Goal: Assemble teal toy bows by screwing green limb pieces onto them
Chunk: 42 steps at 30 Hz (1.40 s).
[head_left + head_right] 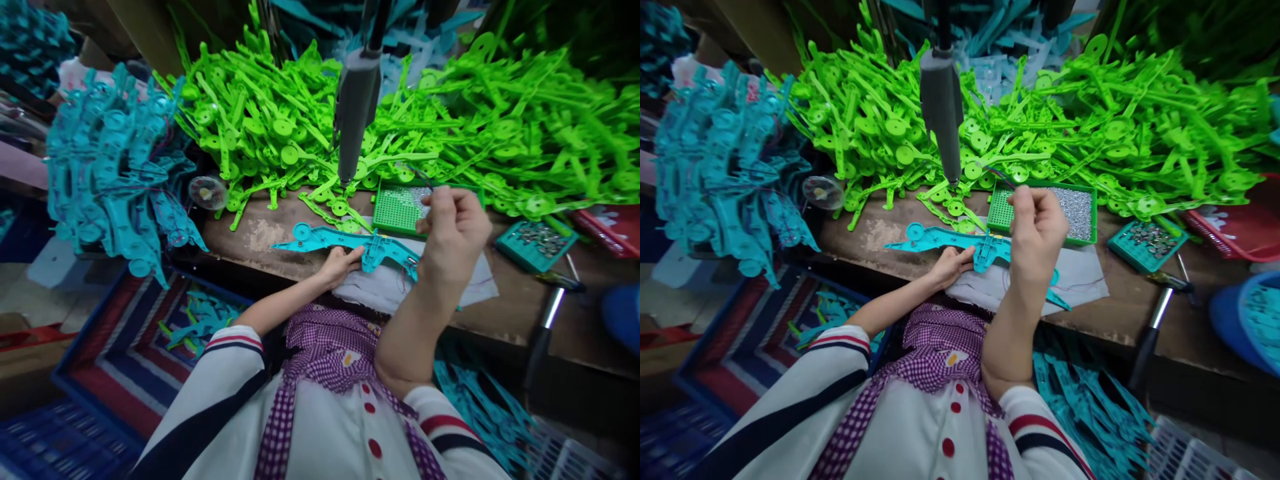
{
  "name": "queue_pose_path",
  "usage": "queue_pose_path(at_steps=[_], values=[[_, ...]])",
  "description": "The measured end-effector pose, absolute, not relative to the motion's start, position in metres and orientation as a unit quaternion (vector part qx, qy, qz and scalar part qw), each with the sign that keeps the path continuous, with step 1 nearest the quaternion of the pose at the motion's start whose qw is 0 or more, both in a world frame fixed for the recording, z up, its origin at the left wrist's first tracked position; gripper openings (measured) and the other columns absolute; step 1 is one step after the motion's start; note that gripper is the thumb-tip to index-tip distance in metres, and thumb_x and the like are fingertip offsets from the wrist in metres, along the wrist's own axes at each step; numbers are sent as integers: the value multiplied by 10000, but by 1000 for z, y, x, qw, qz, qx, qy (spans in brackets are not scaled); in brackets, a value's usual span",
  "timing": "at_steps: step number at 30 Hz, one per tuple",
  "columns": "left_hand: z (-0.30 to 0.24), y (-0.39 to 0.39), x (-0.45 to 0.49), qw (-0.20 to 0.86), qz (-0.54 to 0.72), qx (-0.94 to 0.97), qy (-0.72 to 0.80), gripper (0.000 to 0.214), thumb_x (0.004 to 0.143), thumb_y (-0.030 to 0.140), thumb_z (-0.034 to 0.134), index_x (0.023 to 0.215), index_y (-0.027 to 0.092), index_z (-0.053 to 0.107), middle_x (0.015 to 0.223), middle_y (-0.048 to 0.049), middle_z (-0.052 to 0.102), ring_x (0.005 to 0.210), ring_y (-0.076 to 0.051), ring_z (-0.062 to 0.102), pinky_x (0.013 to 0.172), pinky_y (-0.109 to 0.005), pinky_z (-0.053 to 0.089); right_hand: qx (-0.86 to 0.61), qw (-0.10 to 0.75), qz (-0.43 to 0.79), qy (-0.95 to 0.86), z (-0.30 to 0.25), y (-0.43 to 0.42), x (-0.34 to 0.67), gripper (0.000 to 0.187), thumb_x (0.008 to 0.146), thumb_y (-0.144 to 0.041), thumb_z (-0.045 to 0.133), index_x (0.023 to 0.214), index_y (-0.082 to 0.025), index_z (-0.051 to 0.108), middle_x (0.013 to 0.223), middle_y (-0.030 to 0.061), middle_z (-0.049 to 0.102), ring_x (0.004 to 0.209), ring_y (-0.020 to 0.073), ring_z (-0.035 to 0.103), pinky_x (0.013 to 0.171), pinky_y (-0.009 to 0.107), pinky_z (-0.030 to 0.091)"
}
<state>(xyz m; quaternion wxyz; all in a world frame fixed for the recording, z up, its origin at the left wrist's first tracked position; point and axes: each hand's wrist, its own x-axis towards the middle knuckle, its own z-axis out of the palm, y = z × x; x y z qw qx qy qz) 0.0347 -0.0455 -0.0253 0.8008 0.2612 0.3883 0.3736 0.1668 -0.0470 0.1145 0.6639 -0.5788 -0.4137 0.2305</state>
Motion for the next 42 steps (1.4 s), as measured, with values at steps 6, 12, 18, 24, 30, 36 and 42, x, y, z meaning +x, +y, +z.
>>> queue_pose_path(at_steps=[6, 12, 18, 24, 30, 36, 42], values=[[-29, -46, 34, 802, 378, 253, 387, 633, 559, 525, 946, 1004, 135, 722, 937, -87, 777, 859, -202, 740, 889, -409, 592, -617, 563, 286, -470, 88, -39, 174, 388, 907, -542, 582, 703, -217, 523, 617, -47, 435, 566, 96, 404, 588, 269, 369], [-28, -46, 34, 810, 377, 246, 376, 560, 675, 424, 913, 1117, 146, 711, 1034, -117, 776, 970, -235, 735, 904, -408, 585, -785, 339, 277, -438, 23, -103, 223, 371, 721, -562, 580, 606, -210, 558, 522, -25, 473, 545, 130, 415, 589, 297, 317], [-25, -47, 34, 809, 375, 239, 385, 566, 692, 400, 908, 1156, 155, 695, 1036, -107, 780, 962, -236, 743, 916, -415, 574, -832, 283, 192, -437, 11, -114, 202, 367, 774, -560, 483, 664, -221, 571, 627, 53, 609, 660, 203, 545, 671, 319, 343], [-25, -49, 35, 806, 397, 241, 367, 555, 676, 388, 914, 1145, 174, 708, 1053, -91, 776, 1006, -240, 734, 944, -419, 571, -834, 218, 176, -476, 8, -113, 186, 378, 881, -523, 467, 731, -212, 622, 718, 85, 681, 696, 223, 572, 668, 316, 300], [-28, -48, 37, 803, 404, 239, 367, 484, 629, 369, 933, 996, 136, 721, 949, -90, 779, 1042, -269, 726, 981, -442, 549, -846, 178, 190, -465, 2, -111, 187, 364, 942, -459, 451, 828, -193, 671, 789, 95, 701, 741, 232, 577, 673, 315, 288], [-23, -48, 38, 805, 413, 229, 360, 502, 597, 246, 937, 1039, 142, 721, 906, -56, 771, 973, -237, 725, 965, -430, 538, -836, 121, 166, -509, 11, -115, 185, 372, 997, -450, 441, 938, -184, 695, 827, 106, 712, 691, 213, 564, 650, 316, 244], [-27, -50, 41, 788, 452, 225, 352, 639, 579, 216, 937, 1163, 153, 686, 932, -33, 763, 899, -183, 707, 935, -374, 524, -828, 137, 105, -533, 13, -119, 179, 334, 1021, -404, 451, 1207, -185, 621, 909, 101, 737, 682, 203, 567, 638, 304, 201]])
